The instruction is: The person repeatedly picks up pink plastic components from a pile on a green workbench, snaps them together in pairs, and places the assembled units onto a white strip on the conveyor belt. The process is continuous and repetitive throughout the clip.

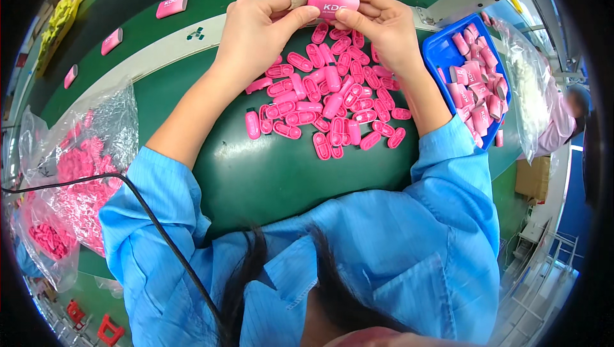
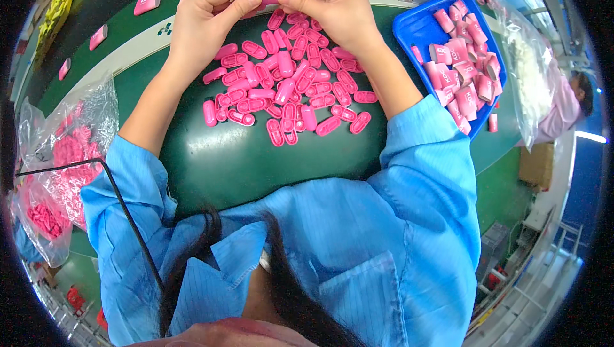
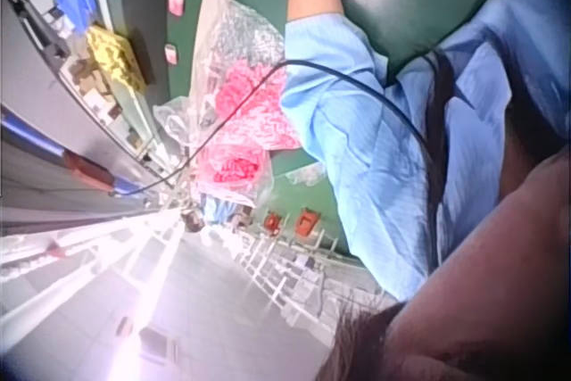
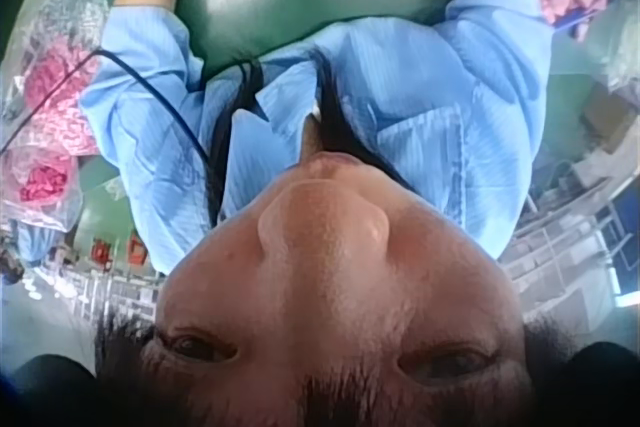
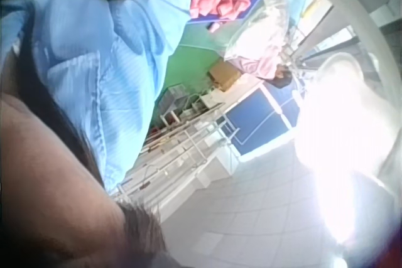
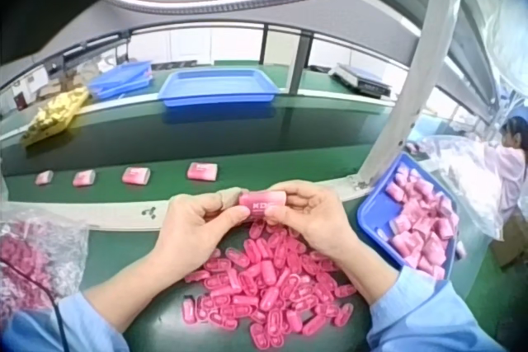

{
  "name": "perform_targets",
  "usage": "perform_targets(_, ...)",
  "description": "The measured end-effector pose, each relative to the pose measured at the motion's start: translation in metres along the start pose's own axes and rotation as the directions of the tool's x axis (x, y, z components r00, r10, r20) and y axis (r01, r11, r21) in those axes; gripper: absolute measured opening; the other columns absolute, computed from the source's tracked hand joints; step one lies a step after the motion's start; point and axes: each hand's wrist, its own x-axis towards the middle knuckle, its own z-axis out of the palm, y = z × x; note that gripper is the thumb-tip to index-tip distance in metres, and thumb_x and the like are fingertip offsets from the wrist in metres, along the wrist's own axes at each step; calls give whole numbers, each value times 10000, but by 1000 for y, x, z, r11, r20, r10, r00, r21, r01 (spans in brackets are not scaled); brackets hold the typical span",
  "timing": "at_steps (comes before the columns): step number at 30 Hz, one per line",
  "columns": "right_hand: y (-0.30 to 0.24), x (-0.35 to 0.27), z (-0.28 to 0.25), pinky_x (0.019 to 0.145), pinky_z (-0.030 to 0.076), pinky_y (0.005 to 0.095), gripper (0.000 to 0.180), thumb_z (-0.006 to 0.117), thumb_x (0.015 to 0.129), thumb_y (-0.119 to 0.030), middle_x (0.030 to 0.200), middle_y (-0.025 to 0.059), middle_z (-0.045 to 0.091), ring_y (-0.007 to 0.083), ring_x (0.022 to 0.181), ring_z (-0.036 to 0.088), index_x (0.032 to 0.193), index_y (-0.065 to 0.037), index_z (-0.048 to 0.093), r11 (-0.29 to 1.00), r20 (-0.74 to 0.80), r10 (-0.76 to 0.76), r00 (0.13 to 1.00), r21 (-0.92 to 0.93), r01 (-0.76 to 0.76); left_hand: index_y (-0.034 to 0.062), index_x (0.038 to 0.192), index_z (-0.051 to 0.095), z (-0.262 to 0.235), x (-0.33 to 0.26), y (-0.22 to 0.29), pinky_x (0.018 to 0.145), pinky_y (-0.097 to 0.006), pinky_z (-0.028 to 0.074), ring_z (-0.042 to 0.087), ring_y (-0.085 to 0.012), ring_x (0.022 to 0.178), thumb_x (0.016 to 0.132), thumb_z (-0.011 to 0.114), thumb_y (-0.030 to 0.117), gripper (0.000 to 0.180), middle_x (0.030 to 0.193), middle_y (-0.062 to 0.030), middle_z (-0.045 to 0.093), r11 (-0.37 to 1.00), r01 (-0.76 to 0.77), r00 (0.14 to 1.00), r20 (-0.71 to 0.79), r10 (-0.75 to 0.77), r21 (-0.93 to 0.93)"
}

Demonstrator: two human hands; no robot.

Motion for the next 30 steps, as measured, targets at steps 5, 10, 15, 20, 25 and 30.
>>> perform_targets(5, -1, 2, -1, 773, 548, 263, 322, 679, 855, -25, 979, 128, 678, 152, 825, 658, 1151, 67, 590, 1000, 24, 22, 999, 1, -22, -44, 1169, 628, 1, -1, -2, 802, -224, 515, 640, -85, 886, 889, 669, 174, 357, 947, -73, 705, 998, 61, 998, 21, -61, -5)
perform_targets(10, -11, -2, 12, 772, 546, 260, 300, 677, 858, -23, 964, 122, 680, 142, 826, 652, 1132, 72, 602, 995, 4, -50, 999, -84, 50, -19, 1089, 663, 3, -2, -6, 631, -273, 482, 592, -111, 653, 877, 665, 176, 288, 797, -132, 680, 987, -50, 997, -42, 57, 154)
perform_targets(15, -9, -4, 11, 775, 545, 259, 293, 678, 855, -16, 960, 119, 681, 139, 828, 650, 1123, 78, 604, 994, -23, -32, 999, -102, 29, -20, 1090, 633, 14, -7, -11, 568, -330, 482, 629, -186, 583, 889, 620, 149, 263, 703, -174, 652, 983, -153, 984, -79, 161, 104)
perform_targets(20, -11, -3, 20, 774, 545, 260, 288, 672, 868, -47, 949, 108, 683, 128, 818, 648, 1124, 67, 605, 993, -60, -70, 996, -104, 64, -34, 1091, 554, 16, -7, -9, 638, -350, 513, 680, -307, 716, 882, 572, 84, 242, 796, -215, 665, 984, -150, 989, 14, 149, 99)
perform_targets(25, 21, 51, -6, 714, 533, 257, 304, 657, 890, -169, 918, 89, 693, 127, 788, 655, 1103, 46, 626, 973, -81, 64, 995, -214, -80, -20, 1319, 369, 10, 15, -27, 857, -391, 513, 655, -370, 931, 852, 596, 89, 530, 1071, -212, 659, 938, -164, 972, -113, 207, 306)
perform_targets(30, 49, 97, -20, 610, 511, 249, 264, 662, 854, -149, 793, 91, 688, 130, 660, 638, 1021, 55, 644, 919, -241, -25, 970, -387, -72, 3, 1038, 674, -1, 21, 0, 767, -339, 537, 694, -247, 870, 845, 675, 187, 266, 941, -166, 697, 879, -70, 992, 127, 11, 471)
